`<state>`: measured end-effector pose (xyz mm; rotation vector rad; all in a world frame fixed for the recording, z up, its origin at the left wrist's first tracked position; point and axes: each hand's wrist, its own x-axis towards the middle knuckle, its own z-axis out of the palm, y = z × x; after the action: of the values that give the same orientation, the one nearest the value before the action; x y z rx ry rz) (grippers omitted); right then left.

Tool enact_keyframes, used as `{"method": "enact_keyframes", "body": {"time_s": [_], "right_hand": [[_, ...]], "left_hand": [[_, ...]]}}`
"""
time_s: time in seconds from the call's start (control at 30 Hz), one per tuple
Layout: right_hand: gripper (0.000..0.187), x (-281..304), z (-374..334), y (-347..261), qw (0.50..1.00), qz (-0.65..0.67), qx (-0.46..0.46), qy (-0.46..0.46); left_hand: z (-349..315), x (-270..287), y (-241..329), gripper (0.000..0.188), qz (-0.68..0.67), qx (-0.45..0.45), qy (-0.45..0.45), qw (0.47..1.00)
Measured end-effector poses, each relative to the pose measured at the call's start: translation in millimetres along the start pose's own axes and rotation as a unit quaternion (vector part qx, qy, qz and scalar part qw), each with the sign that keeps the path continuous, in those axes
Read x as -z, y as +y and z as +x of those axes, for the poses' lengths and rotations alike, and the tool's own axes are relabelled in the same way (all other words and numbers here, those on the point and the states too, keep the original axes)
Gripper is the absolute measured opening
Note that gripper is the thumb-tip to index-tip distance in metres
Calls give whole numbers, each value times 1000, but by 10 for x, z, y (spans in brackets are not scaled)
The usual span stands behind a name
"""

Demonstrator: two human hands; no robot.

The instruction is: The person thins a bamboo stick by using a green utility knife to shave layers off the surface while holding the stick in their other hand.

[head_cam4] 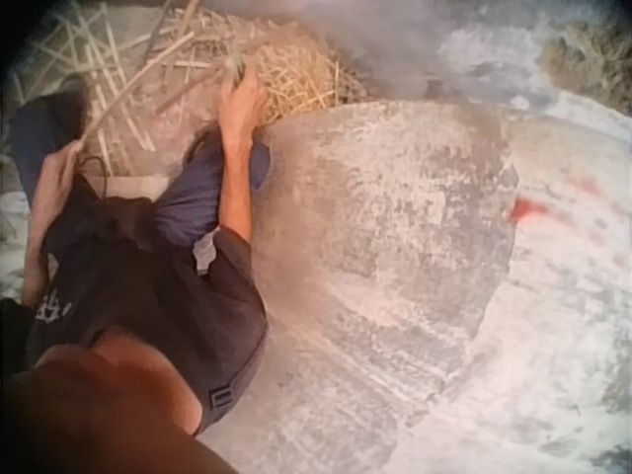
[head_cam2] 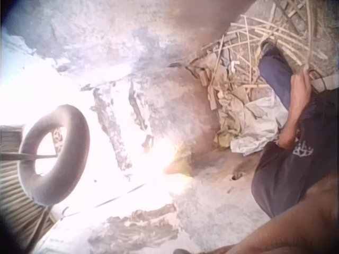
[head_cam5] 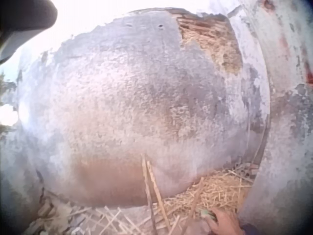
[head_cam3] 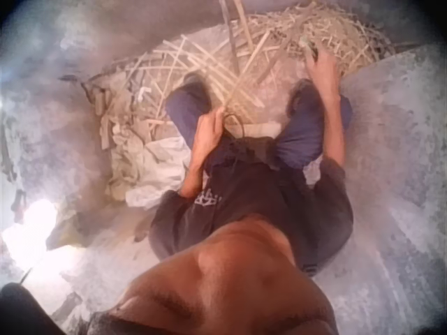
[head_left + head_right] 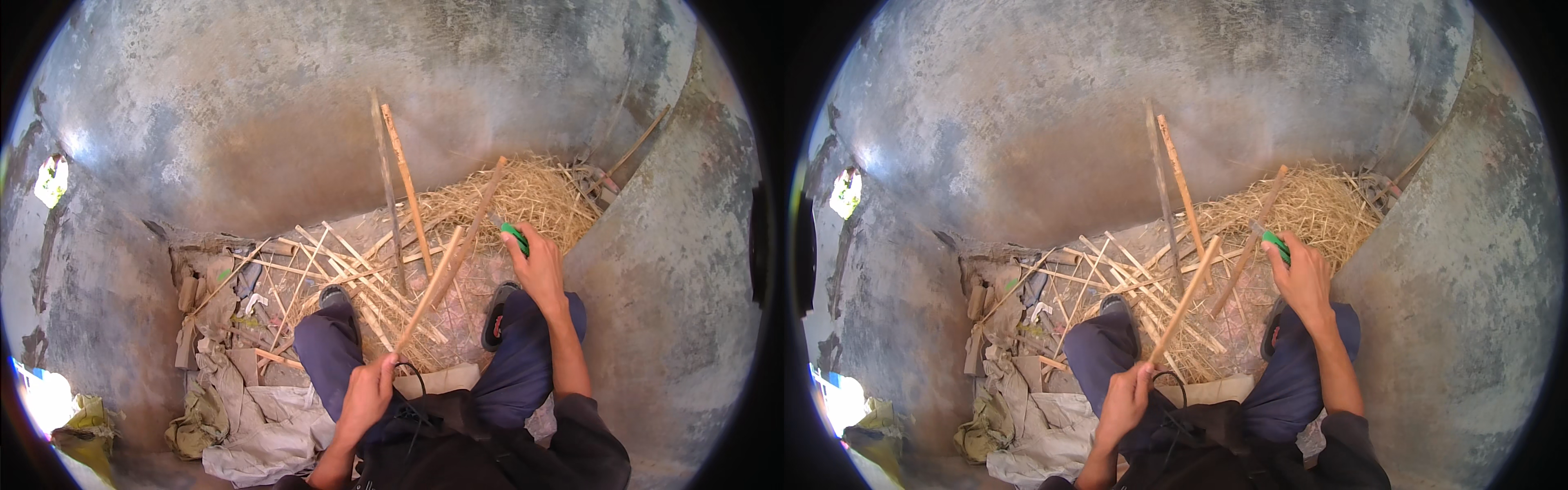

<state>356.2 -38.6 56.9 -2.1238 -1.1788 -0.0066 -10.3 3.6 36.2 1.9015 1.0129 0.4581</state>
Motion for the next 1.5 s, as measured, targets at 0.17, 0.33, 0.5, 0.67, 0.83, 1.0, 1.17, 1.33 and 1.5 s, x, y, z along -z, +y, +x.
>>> {"method": "enact_keyframes", "body": {"time_s": [0.17, 0.33, 0.5, 0.67, 0.83, 1.0, 1.17, 1.33, 1.5], "right_hand": [[71, -78, -9, 397, 937, -181, 65, -290], [79, -163, -100, 230, 955, -216, 0, -203], [51, -82, -163, 55, 988, -3, 49, -144], [35, -157, -394, -221, 973, 198, 44, -111], [29, -446, -754, -416, 960, 203, 181, -69], [30, -535, -893, -514, 952, 168, 248, -62], [31, -565, -945, -566, 951, 140, 270, -51], [31, -571, -973, -627, 954, 136, 264, -41], [31, -566, -973, -664, 954, 125, 270, -38]], "left_hand": [[180, 176, -153, 51, -95, 32, -42, 994], [217, 267, -114, 54, -124, 71, -69, 987], [211, 246, -65, 54, -119, 52, -47, 990], [271, 171, -65, 48, -94, 24, -36, 995], [312, 70, 5, 52, -109, -15, -42, 993], [305, 63, 121, 52, -126, 11, -66, 990], [287, 62, 184, 50, -125, 22, -63, 990], [286, -7, 196, 43, -96, -17, -27, 995], [265, -30, 309, 41, -38, -33, 14, 999]]}}
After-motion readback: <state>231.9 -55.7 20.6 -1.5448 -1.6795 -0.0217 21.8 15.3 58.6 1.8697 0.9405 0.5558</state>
